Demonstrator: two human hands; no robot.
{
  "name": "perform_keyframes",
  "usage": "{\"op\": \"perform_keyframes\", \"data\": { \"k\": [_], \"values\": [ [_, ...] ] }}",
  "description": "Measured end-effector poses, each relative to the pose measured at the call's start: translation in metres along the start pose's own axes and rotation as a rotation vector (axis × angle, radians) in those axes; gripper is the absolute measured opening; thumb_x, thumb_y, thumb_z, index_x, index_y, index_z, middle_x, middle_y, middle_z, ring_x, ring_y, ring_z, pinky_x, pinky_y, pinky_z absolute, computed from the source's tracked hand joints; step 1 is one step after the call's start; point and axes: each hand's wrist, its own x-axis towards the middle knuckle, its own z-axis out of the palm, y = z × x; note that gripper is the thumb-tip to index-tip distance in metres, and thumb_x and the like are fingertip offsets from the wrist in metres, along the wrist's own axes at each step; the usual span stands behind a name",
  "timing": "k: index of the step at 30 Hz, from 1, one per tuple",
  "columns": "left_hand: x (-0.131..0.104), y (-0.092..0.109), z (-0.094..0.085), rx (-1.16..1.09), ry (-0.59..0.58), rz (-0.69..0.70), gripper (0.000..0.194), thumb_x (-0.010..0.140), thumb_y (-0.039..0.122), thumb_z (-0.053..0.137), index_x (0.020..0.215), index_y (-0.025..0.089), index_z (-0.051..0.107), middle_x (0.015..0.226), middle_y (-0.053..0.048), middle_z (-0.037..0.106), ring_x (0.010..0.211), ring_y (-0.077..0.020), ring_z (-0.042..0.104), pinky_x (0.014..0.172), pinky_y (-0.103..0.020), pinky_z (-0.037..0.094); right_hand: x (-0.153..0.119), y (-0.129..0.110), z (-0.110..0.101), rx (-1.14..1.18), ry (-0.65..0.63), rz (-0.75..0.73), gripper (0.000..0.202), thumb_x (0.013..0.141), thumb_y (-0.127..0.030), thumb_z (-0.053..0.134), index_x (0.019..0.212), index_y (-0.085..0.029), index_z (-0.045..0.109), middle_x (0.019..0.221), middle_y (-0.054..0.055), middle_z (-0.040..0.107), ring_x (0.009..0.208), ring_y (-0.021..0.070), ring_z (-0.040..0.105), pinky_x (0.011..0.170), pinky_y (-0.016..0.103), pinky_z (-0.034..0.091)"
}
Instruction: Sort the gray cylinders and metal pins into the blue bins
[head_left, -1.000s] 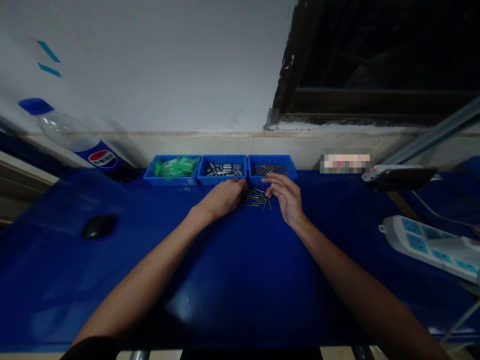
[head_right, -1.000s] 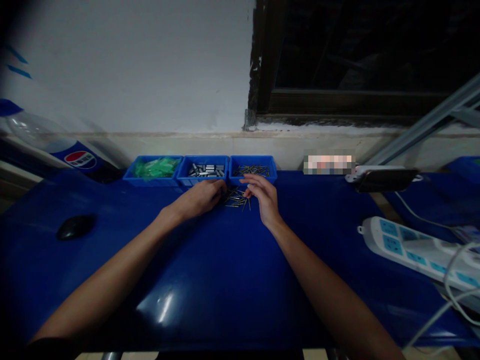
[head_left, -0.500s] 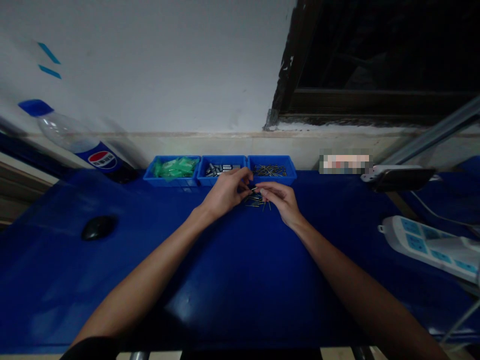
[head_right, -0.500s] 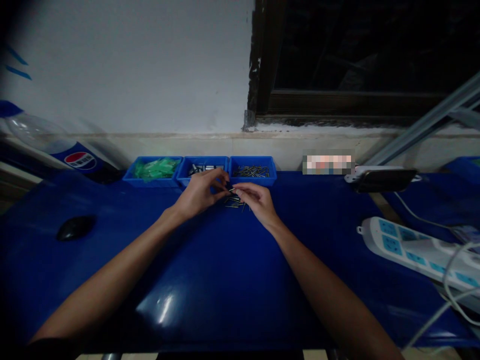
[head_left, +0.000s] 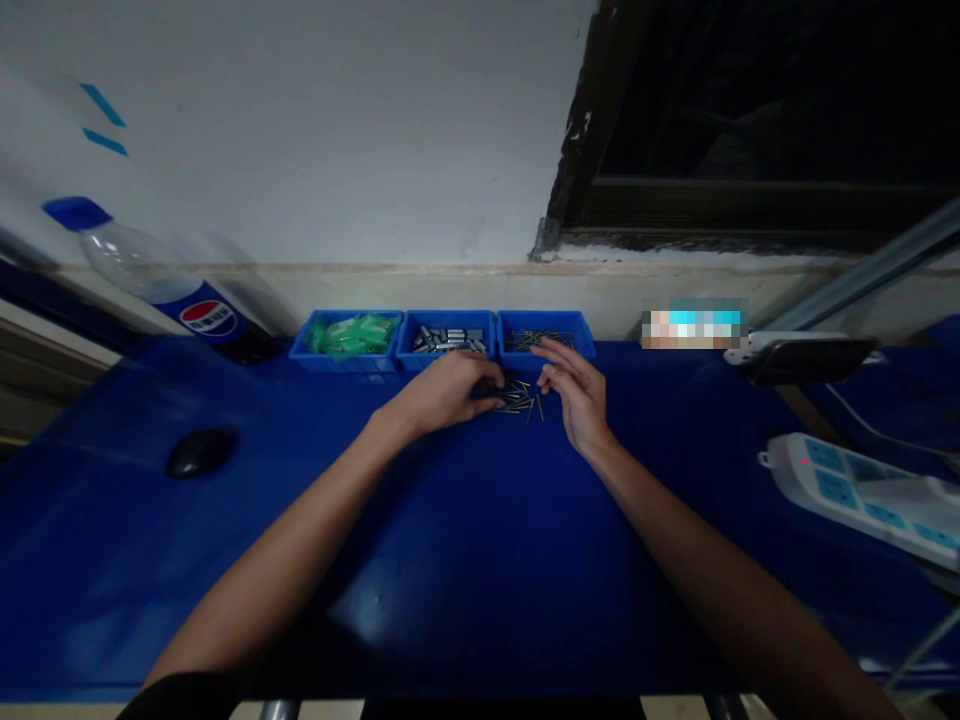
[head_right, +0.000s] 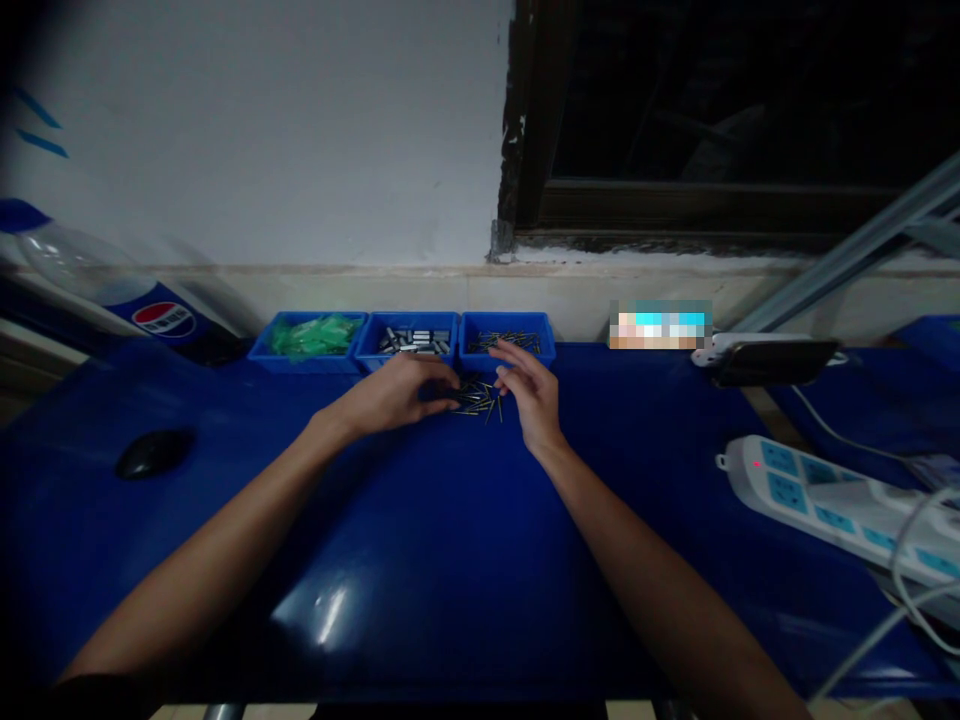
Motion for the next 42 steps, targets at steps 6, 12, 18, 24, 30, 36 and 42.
{"op": "perform_keyframes", "data": {
  "k": [6,12,18,24,30,36,42],
  "values": [
    [0.002,0.005,0.013,0.032,-0.152,-0.014,0.016,0.088,0.012,0.07,0.103,0.014,0.075,0.106,-0.01,0.074,0.093,-0.0211,0.071,0.085,-0.031,0.054,0.0,0.002,-0.001,0.017,-0.03,-0.003,0.034,0.089,-0.029,0.069,0.121,-0.028,0.075,0.115,0.005,0.079,0.069,0.0148,0.062,0.064,0.033,0.049],
    [0.002,0.009,0.014,0.12,-0.16,-0.048,0.019,0.093,0.006,0.055,0.093,0.015,0.072,0.098,-0.01,0.073,0.086,-0.0197,0.07,0.079,-0.029,0.052,0.001,-0.001,0.0,0.046,-0.044,-0.001,0.031,0.088,-0.027,0.069,0.118,-0.026,0.076,0.111,0.006,0.08,0.069,0.0152,0.063,0.064,0.033,0.048],
    [0.001,0.012,0.014,0.195,-0.174,-0.093,0.021,0.099,0.01,0.049,0.09,0.014,0.067,0.094,-0.011,0.072,0.079,-0.0198,0.069,0.071,-0.03,0.049,0.001,-0.002,0.001,0.03,-0.042,0.004,0.026,0.088,-0.028,0.067,0.112,-0.025,0.076,0.106,0.006,0.08,0.068,0.0154,0.062,0.064,0.033,0.048],
    [-0.003,0.011,0.008,0.222,-0.161,-0.12,0.011,0.094,0.011,0.055,0.094,0.016,0.065,0.092,-0.009,0.07,0.076,-0.0195,0.067,0.066,-0.029,0.046,0.0,-0.002,0.001,0.049,-0.042,0.012,0.023,0.088,-0.028,0.068,0.11,-0.025,0.077,0.105,0.006,0.08,0.067,0.0151,0.063,0.064,0.032,0.048],
    [-0.001,0.013,0.009,0.209,-0.121,-0.09,0.008,0.092,0.014,0.063,0.099,0.017,0.065,0.105,-0.01,0.069,0.085,-0.0209,0.068,0.07,-0.029,0.048,0.0,-0.003,0.001,0.055,-0.039,0.026,0.023,0.088,-0.028,0.068,0.109,-0.024,0.077,0.103,0.005,0.08,0.067,0.0149,0.063,0.063,0.032,0.047],
    [0.001,0.017,0.011,0.199,-0.132,-0.108,0.021,0.095,0.006,0.048,0.1,0.017,0.065,0.098,-0.009,0.071,0.079,-0.0201,0.069,0.07,-0.03,0.048,0.001,-0.003,0.002,0.057,-0.043,0.018,0.023,0.088,-0.027,0.067,0.108,-0.025,0.077,0.102,0.005,0.08,0.066,0.015,0.062,0.064,0.033,0.047],
    [0.001,0.005,0.01,0.103,-0.006,-0.061,0.032,0.088,0.001,0.05,0.111,0.016,0.067,0.105,-0.01,0.072,0.087,-0.0206,0.071,0.081,-0.031,0.054,0.001,-0.004,0.001,0.062,-0.046,0.027,0.022,0.088,-0.028,0.067,0.108,-0.025,0.077,0.101,0.005,0.08,0.066,0.0147,0.062,0.064,0.033,0.047]
  ]
}}
